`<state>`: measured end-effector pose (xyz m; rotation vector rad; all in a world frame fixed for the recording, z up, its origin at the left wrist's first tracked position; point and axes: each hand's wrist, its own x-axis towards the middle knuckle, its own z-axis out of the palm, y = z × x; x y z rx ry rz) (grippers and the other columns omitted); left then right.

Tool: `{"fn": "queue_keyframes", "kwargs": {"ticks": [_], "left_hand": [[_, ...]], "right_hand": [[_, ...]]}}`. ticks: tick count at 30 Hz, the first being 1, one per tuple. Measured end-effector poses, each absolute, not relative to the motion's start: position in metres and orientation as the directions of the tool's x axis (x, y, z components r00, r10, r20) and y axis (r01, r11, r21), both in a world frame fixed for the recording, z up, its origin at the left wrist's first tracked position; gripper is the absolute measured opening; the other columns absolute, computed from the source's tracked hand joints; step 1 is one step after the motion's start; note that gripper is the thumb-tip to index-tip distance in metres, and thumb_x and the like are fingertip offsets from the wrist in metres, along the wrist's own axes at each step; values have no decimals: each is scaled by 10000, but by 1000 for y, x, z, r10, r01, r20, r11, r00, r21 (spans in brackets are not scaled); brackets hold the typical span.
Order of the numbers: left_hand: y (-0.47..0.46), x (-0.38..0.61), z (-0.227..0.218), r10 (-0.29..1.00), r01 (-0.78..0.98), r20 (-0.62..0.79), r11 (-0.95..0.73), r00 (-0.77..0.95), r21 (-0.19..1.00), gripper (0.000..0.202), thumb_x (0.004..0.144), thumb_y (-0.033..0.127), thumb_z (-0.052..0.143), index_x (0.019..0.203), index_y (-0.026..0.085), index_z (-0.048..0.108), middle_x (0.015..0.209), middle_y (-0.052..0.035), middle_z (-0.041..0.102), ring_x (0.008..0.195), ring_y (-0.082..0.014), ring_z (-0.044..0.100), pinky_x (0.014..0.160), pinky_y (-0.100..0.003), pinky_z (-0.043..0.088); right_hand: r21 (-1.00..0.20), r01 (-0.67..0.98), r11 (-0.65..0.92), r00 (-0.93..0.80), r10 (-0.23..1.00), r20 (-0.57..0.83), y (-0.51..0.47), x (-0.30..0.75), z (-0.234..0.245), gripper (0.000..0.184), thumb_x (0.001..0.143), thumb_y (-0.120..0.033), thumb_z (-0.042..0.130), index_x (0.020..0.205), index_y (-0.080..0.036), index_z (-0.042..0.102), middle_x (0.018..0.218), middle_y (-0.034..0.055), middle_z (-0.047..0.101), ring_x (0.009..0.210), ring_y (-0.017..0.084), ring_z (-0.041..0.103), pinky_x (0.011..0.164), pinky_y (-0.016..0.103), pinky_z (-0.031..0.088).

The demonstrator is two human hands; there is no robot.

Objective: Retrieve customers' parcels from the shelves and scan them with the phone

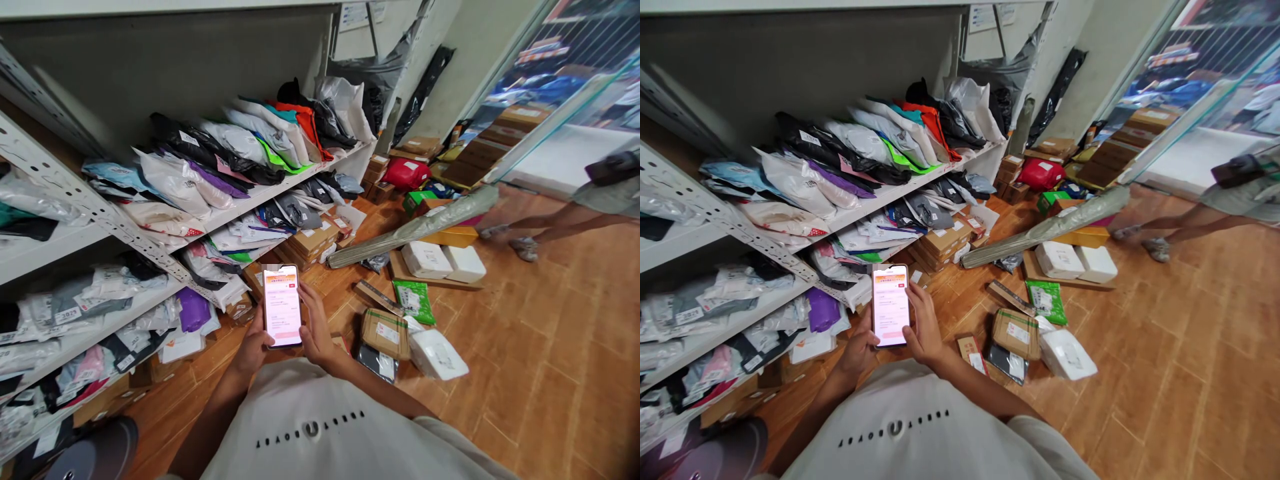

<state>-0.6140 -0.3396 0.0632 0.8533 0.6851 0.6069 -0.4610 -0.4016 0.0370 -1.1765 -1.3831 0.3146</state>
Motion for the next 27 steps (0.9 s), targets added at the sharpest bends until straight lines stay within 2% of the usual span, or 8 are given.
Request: {"fn": "queue_keyframes", "kwargs": {"ticks": [5, 13, 15, 17, 20, 24, 27], "left_hand": [[-340, -614, 64, 697, -182, -312, 537, 645, 824, 1139, 548, 134, 531, 1558, 319, 38, 1386, -61, 546, 1093, -320, 595, 629, -311, 583], [-339, -614, 64, 691, -159, -333, 545, 642, 823, 1116, 547, 139, 532, 1555, 269, 71, 1363, -91, 555, 1112, -329, 581, 604, -301, 568], [-339, -613, 64, 693, -155, -339, 546, 636, 824, 1109, 544, 140, 538, 1553, 272, 98, 1329, -78, 582, 1114, -320, 581, 654, -313, 569], [-339, -611, 63, 715, -179, -331, 537, 616, 824, 1102, 524, 130, 542, 1546, 264, 154, 1286, -54, 614, 1140, -294, 569, 767, -312, 557], [-340, -610, 60, 738, -209, -328, 531, 589, 821, 1089, 499, 108, 546, 1531, 258, 232, 1270, -20, 629, 1184, -247, 541, 897, -276, 506], [-341, -610, 56, 705, -172, -351, 555, 616, 814, 1089, 503, 107, 542, 1531, 288, 230, 1249, -14, 637, 1099, -243, 577, 799, -274, 531], [-342, -609, 57, 664, -148, -337, 562, 668, 813, 1086, 518, 119, 537, 1533, 321, 211, 1324, -28, 588, 1072, -271, 584, 724, -300, 553]], "right_hand": [[-768, 468, 437, 240, 774, 586, -401, -461, 36, 593, 976, -539, 307, 1500, -268, 258, 1529, 136, 264, 1404, 357, 275, 1128, 592, 244], [-740, 533, 411, 245, 762, 600, -401, -460, 37, 582, 977, -549, 300, 1507, -312, 259, 1554, 109, 185, 1401, 371, 235, 1092, 605, 260], [-737, 545, 400, 254, 759, 600, -400, -460, 37, 588, 975, -564, 299, 1504, -309, 279, 1558, 110, 170, 1391, 377, 241, 1069, 606, 293], [-729, 566, 385, 257, 757, 600, -398, -458, 39, 594, 972, -586, 295, 1500, -315, 305, 1566, 104, 149, 1386, 382, 240, 1050, 613, 312], [-703, 617, 354, 240, 766, 596, -393, -453, 43, 595, 969, -620, 258, 1489, -345, 350, 1585, 76, 98, 1404, 397, 189, 1055, 643, 287], [-668, 660, 343, 199, 778, 596, -387, -448, 53, 614, 968, -636, 225, 1493, -348, 358, 1598, 64, 57, 1422, 403, 149, 1080, 656, 248], [-649, 676, 347, 184, 774, 606, -383, -446, 60, 615, 970, -633, 225, 1498, -344, 350, 1599, 66, 53, 1427, 399, 142, 1099, 658, 220]]}}
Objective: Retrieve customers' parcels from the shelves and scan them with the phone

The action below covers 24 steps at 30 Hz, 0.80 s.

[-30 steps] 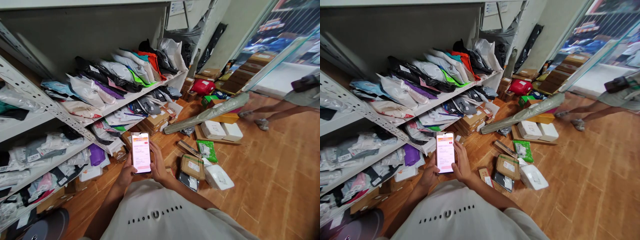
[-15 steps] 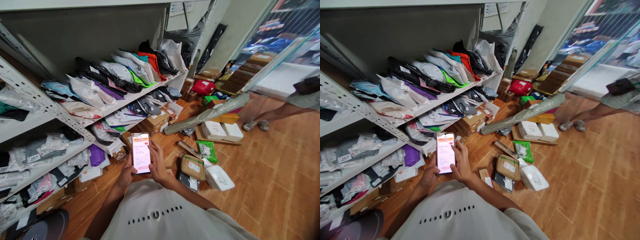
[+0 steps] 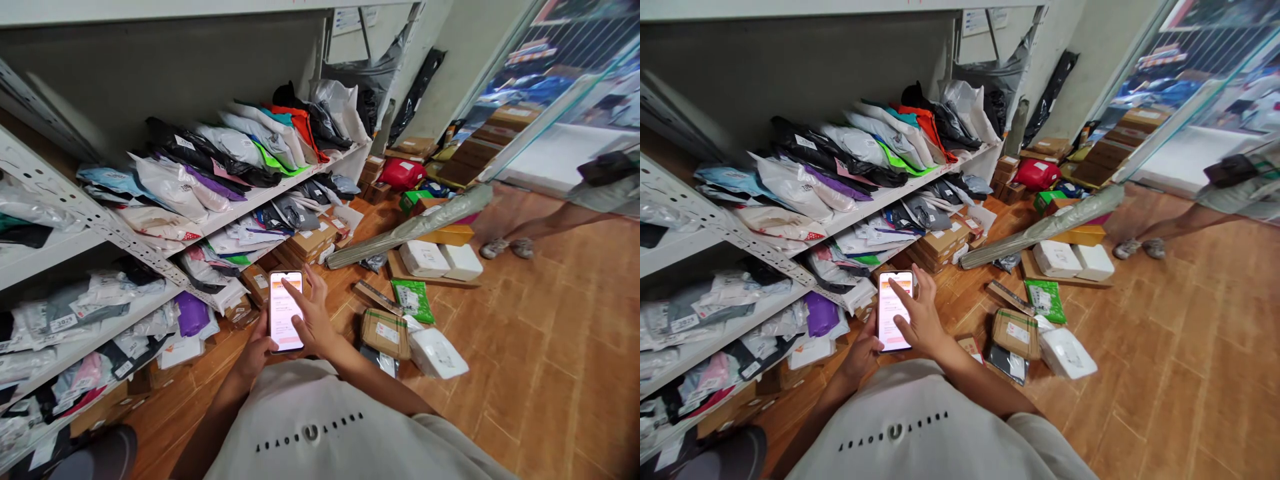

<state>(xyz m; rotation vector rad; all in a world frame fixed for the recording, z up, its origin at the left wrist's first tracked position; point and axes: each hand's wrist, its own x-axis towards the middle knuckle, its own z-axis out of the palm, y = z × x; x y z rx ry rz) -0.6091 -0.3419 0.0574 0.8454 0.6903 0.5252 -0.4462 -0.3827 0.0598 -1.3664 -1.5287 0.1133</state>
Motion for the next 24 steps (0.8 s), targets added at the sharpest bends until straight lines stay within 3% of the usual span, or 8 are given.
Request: {"fn": "queue_keyframes", "kwargs": {"ticks": [6, 10, 19, 24], "left_hand": [[-342, -613, 56, 623, -107, -311, 541, 718, 834, 1066, 548, 119, 538, 1531, 362, 205, 1422, -38, 499, 1066, -284, 582, 660, -301, 578], [-341, -619, 50, 612, -98, -301, 531, 731, 842, 1029, 575, 112, 517, 1532, 338, 212, 1413, -58, 508, 1074, -297, 581, 639, -311, 588], [-341, -618, 56, 638, -125, -344, 572, 688, 811, 1138, 541, 133, 534, 1556, 300, 48, 1466, -83, 453, 1162, -334, 534, 675, -341, 599], [-340, -617, 57, 636, -118, -362, 583, 681, 804, 1193, 509, 142, 556, 1551, 288, -8, 1453, -103, 464, 1170, -351, 526, 648, -333, 599]], "right_hand": [[-611, 715, 340, 146, 782, 606, -376, -447, 64, 589, 975, -629, 234, 1473, -361, 395, 1609, 48, 12, 1435, 405, 120, 1119, 664, 149], [-668, 650, 361, 209, 761, 614, -377, -449, 62, 635, 963, -656, 227, 1524, -361, 265, 1601, 65, 51, 1438, 384, 133, 1119, 650, 186], [-705, 632, 322, 277, 756, 593, -381, -450, 54, 584, 986, -610, 220, 1501, -351, 313, 1589, 76, 116, 1436, 364, 164, 1106, 638, 237], [-689, 649, 321, 271, 750, 604, -382, -451, 55, 573, 992, -590, 235, 1517, -364, 269, 1585, 79, 124, 1430, 366, 172, 1102, 645, 236]]}}
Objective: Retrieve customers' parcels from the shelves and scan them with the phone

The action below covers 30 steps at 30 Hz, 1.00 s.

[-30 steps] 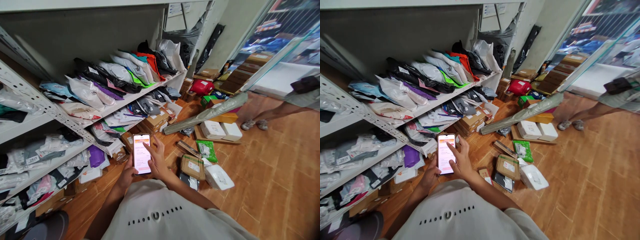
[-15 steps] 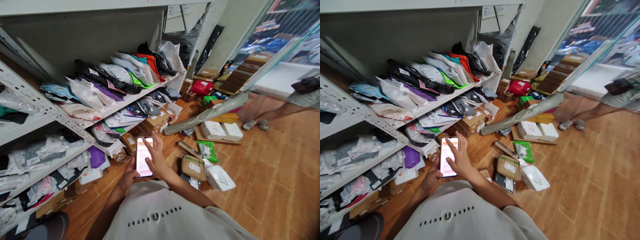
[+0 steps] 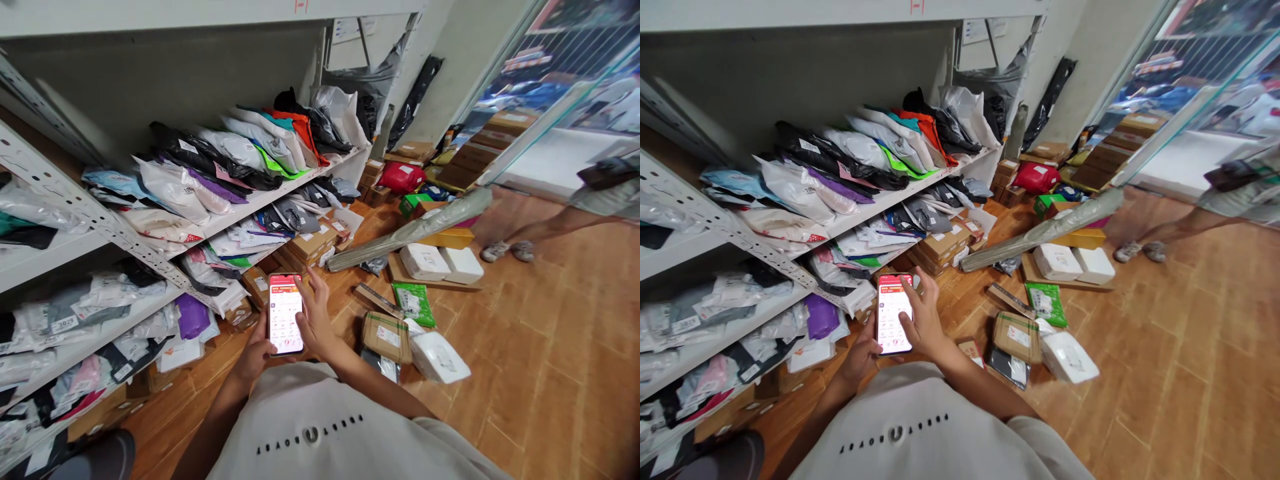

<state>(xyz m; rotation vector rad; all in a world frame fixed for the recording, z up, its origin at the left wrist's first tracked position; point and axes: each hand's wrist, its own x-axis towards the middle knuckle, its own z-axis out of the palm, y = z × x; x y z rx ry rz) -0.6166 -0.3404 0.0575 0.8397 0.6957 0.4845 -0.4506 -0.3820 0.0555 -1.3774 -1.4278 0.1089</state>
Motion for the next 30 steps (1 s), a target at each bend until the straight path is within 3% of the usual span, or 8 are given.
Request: {"fn": "queue_keyframes", "kwargs": {"ticks": [4, 8, 11, 14, 18, 27, 30], "left_hand": [[-342, -616, 59, 644, -120, -369, 585, 670, 802, 1191, 507, 142, 559, 1551, 293, 6, 1452, -101, 467, 1171, -351, 528, 647, -332, 599], [-343, -617, 61, 642, -132, -366, 591, 673, 795, 1176, 521, 141, 559, 1555, 298, 20, 1477, -93, 441, 1154, -341, 545, 645, -328, 600], [-343, -616, 64, 660, -150, -339, 568, 671, 809, 1168, 516, 143, 560, 1554, 322, 55, 1484, -85, 434, 1117, -340, 571, 605, -317, 595], [-343, -614, 66, 681, -160, -305, 529, 666, 833, 1167, 524, 141, 578, 1555, 334, 65, 1442, -91, 481, 1085, -345, 588, 577, -334, 598], [-342, -612, 69, 685, -131, -311, 511, 659, 850, 1145, 561, 123, 609, 1553, 351, 85, 1408, -76, 524, 1059, -327, 605, 580, -314, 595], [-342, -613, 71, 698, -172, -314, 531, 643, 830, 1138, 546, 139, 573, 1556, 315, 78, 1450, -85, 480, 1139, -342, 560, 561, -305, 598], [-342, -614, 71, 694, -161, -322, 535, 645, 830, 1133, 561, 142, 568, 1556, 312, 54, 1454, -85, 474, 1154, -341, 547, 568, -315, 604]], "right_hand": [[-690, 657, 303, 262, 767, 586, -382, -450, 57, 527, 995, -579, 270, 1483, -394, 344, 1595, 46, 109, 1437, 364, 152, 1124, 640, 194], [-831, 411, 374, 348, 779, 522, -382, -453, 51, 693, 974, -606, 345, 1550, -295, 118, 1575, 126, 185, 1418, 324, 249, 1137, 567, 260], [-951, 37, 306, 317, 899, 302, -382, -456, 43, 568, 1000, -549, 339, 1469, -230, 307, 1431, 147, 457, 1238, 277, 499, 1043, 481, 417], [-966, -191, 175, 197, 971, 137, -384, -459, 35, 450, 981, -503, 406, 1316, -211, 478, 1261, 118, 604, 1072, 268, 596, 937, 443, 492], [-960, -235, 149, 180, 978, 108, -389, -460, 30, 483, 886, -406, 517, 1333, -230, 467, 1270, 91, 585, 1148, 281, 552, 979, 444, 457], [-954, -278, 115, 193, 979, 62, -392, -464, 33, 628, 732, -260, 499, 1358, -234, 448, 1331, 74, 564, 1223, 295, 508, 1020, 465, 420], [-951, -295, 95, 195, 980, 38, -393, -465, 33, 592, 743, -272, 514, 1332, -230, 467, 1250, 78, 601, 1080, 286, 576, 898, 434, 492]]}}
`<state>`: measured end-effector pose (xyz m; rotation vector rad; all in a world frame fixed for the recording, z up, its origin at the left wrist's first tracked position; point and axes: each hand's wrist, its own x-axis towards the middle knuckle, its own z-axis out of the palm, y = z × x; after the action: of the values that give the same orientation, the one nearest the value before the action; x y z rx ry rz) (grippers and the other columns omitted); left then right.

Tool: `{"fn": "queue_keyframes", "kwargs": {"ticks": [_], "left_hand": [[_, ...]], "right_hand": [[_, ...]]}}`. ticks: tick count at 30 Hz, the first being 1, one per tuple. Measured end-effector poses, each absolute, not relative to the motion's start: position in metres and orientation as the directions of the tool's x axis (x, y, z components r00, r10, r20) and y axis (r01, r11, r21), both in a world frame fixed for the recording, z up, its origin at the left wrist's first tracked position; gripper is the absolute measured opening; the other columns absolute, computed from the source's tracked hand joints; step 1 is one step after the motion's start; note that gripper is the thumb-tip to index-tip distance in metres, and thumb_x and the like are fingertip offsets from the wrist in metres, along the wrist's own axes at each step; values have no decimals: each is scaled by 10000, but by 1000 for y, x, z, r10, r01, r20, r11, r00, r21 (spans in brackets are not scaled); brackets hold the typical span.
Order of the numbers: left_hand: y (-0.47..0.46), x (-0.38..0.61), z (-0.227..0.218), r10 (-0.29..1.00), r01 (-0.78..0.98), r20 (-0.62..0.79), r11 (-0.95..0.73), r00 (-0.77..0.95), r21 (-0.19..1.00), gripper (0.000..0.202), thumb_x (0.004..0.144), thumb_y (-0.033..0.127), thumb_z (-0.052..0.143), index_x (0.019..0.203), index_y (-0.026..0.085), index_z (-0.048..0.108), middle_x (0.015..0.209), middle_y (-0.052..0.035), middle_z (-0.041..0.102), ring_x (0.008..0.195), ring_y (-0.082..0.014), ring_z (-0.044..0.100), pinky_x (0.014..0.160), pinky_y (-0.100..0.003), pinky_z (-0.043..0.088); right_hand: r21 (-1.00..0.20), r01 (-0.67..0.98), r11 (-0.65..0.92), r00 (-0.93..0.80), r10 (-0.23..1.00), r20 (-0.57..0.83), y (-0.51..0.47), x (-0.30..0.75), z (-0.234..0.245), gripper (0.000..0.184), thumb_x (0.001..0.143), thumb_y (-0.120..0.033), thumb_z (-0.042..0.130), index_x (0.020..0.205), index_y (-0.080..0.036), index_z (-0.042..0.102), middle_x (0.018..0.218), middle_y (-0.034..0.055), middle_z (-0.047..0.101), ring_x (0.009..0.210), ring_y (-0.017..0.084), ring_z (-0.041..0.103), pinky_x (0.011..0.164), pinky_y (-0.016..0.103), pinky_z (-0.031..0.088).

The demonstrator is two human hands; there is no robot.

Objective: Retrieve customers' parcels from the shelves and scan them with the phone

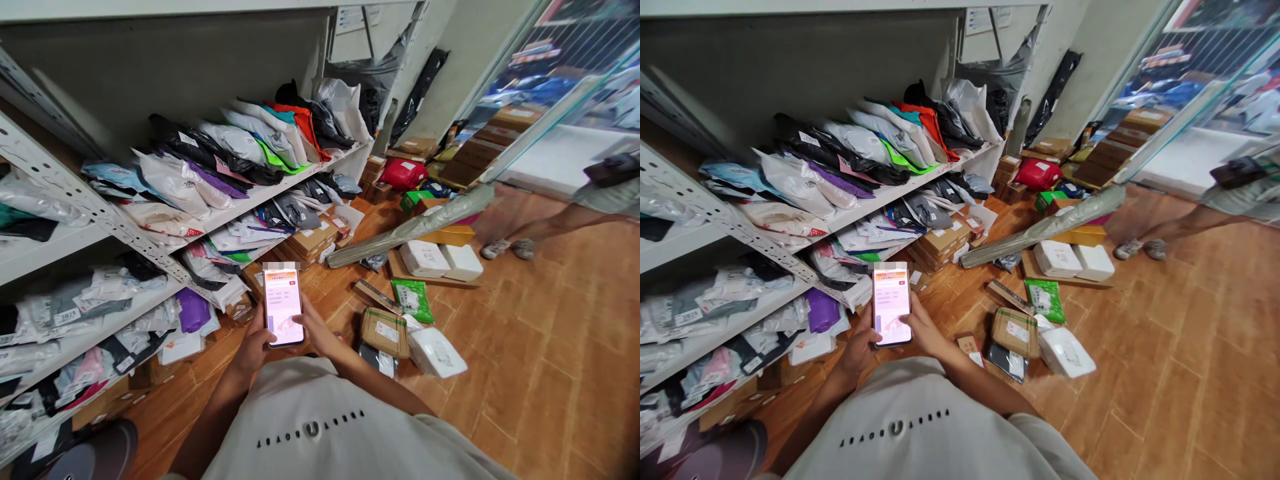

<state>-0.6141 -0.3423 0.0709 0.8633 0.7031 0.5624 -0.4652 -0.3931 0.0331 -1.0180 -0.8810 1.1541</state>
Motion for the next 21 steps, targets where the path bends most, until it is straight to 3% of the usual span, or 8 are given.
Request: {"fn": "queue_keyframes", "kwargs": {"ticks": [3, 8, 17, 21], "left_hand": [[-342, -615, 70, 696, -160, -320, 530, 643, 833, 1094, 593, 151, 570, 1555, 314, 74, 1447, -84, 482, 1120, -328, 568, 566, -310, 604], [-342, -616, 69, 696, -152, -320, 525, 643, 838, 1057, 639, 171, 586, 1556, 312, 81, 1383, -96, 537, 1060, -329, 602, 541, -334, 606], [-345, -612, 72, 719, -103, -341, 495, 606, 863, 956, 768, 287, 658, 1549, 347, 110, 1350, -100, 565, 898, -278, 665, 482, -289, 573], [-343, -612, 71, 716, -116, -326, 492, 618, 863, 977, 729, 286, 657, 1548, 319, 125, 1346, -109, 562, 932, -303, 654, 474, -315, 579]], "right_hand": [[-948, -311, 68, 177, 984, 12, -394, -466, 32, 568, 763, -291, 523, 1326, -236, 472, 1167, 73, 624, 953, 268, 602, 778, 393, 522], [-944, -311, 111, 199, 979, 50, -393, -467, 31, 582, 732, -264, 517, 1313, -233, 493, 1222, 70, 603, 1106, 290, 563, 912, 428, 487], [-962, -251, 111, 186, 980, 65, -394, -468, 36, 630, 746, -281, 505, 1372, -237, 448, 1261, 75, 592, 1112, 282, 563, 920, 443, 495], [-950, -293, 112, 201, 978, 53, -394, -469, 36, 574, 753, -282, 529, 1324, -236, 490, 1204, 75, 616, 1027, 273, 595, 826, 406, 533]]}}
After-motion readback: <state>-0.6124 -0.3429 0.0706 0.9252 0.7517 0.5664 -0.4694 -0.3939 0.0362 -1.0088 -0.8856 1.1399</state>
